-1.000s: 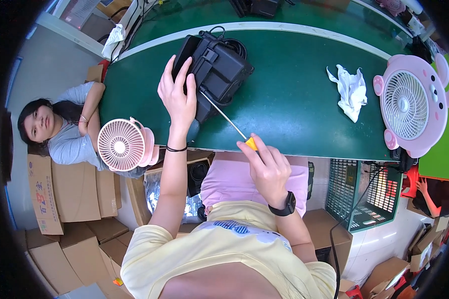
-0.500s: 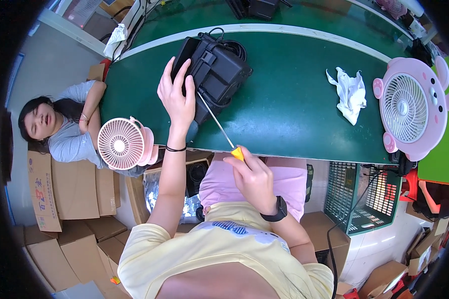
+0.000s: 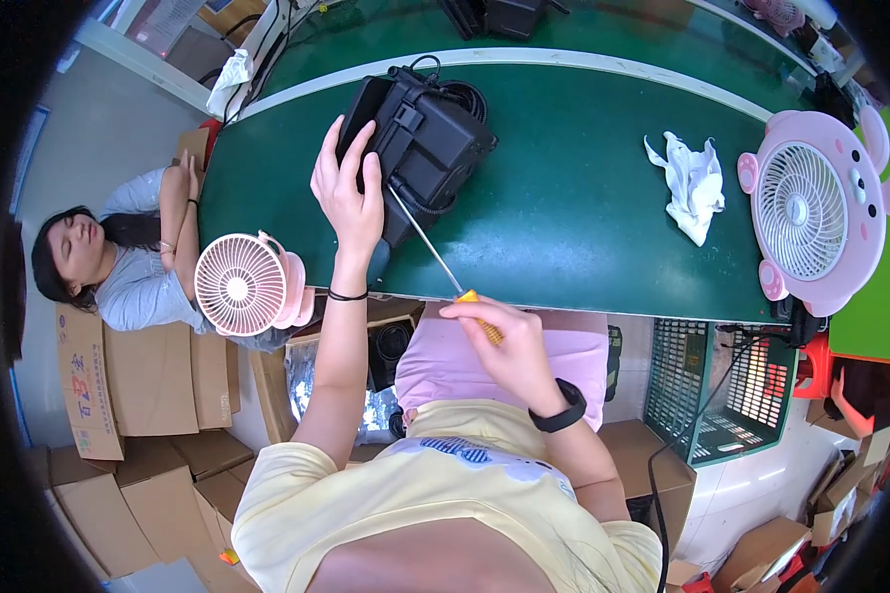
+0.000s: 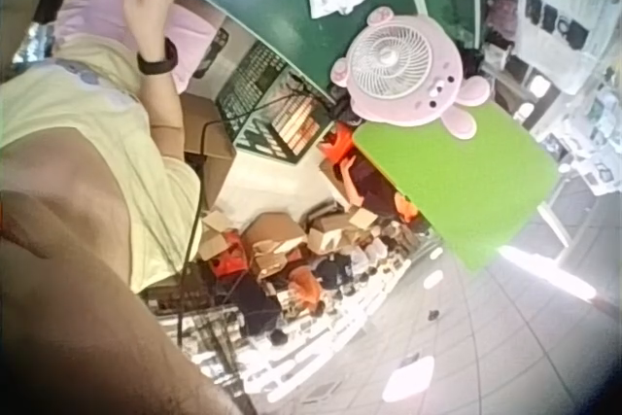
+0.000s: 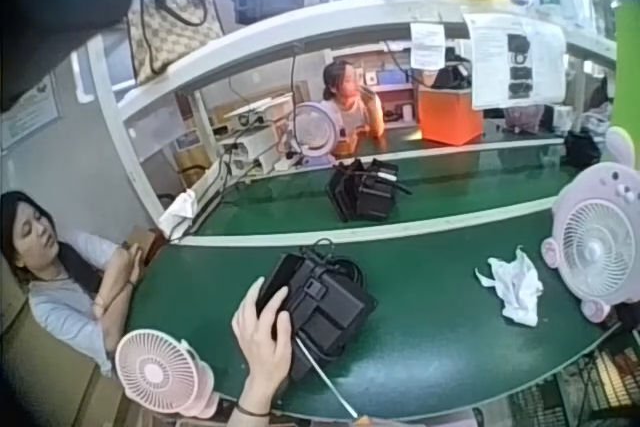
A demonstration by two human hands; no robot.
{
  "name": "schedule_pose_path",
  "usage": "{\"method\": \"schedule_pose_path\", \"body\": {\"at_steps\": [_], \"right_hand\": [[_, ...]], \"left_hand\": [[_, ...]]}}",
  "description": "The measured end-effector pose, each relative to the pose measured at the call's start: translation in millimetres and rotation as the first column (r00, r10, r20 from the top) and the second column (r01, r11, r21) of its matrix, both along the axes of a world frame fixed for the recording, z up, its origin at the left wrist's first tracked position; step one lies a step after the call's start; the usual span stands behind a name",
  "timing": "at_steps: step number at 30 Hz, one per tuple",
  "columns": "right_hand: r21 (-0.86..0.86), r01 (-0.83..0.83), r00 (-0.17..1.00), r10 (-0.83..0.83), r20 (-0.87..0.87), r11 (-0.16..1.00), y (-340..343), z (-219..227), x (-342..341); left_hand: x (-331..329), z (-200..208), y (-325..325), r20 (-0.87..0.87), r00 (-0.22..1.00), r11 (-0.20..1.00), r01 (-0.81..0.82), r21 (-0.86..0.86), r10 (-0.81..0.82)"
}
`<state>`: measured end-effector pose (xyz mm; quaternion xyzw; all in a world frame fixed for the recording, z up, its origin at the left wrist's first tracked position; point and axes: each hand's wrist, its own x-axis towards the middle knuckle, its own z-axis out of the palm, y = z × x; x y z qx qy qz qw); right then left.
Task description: Assembling and inspecting electronic components inside protective boxes using a manual screwdriver.
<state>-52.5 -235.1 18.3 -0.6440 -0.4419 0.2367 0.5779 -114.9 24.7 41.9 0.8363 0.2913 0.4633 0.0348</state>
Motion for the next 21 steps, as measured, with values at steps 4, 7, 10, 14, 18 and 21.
{"method": "schedule_pose_path", "body": {"at_steps": [4,7,10,14,18,21], "right_hand": [[-0.062,-0.119,0.924,0.087,-0.373,0.991,-3.3,6.8,13.9],[-0.063,-0.152,0.941,0.125,-0.315,0.986,-17.4,19.9,24.9],[0.134,-0.047,0.876,0.105,-0.47,0.99,-44.0,19.2,43.6],[0.247,0.264,0.867,-0.118,-0.484,0.932,-31.5,22.2,70.1],[0.267,0.302,0.865,-0.146,-0.48,0.915,4.6,28.9,92.8],[0.224,0.3,0.837,-0.143,-0.529,0.927,31.7,33.5,104.5]], "left_hand": [[-0.4,2.7,-2.3,0.002,1.0,1.0,0.014,0.007,-0.014],[-5.3,-0.8,-3.4,0.045,0.999,0.999,0.015,-0.033,-0.013],[-12.1,-2.5,-6.1,0.057,0.998,0.998,0.036,-0.043,-0.034],[-12.3,-2.8,-1.5,0.119,0.986,0.992,0.122,-0.042,-0.116],[-17.5,-5.8,-6.0,0.148,0.962,0.972,0.219,0.082,-0.229],[-21.0,-1.9,-13.3,0.105,0.936,0.931,0.313,0.188,-0.336]]}}
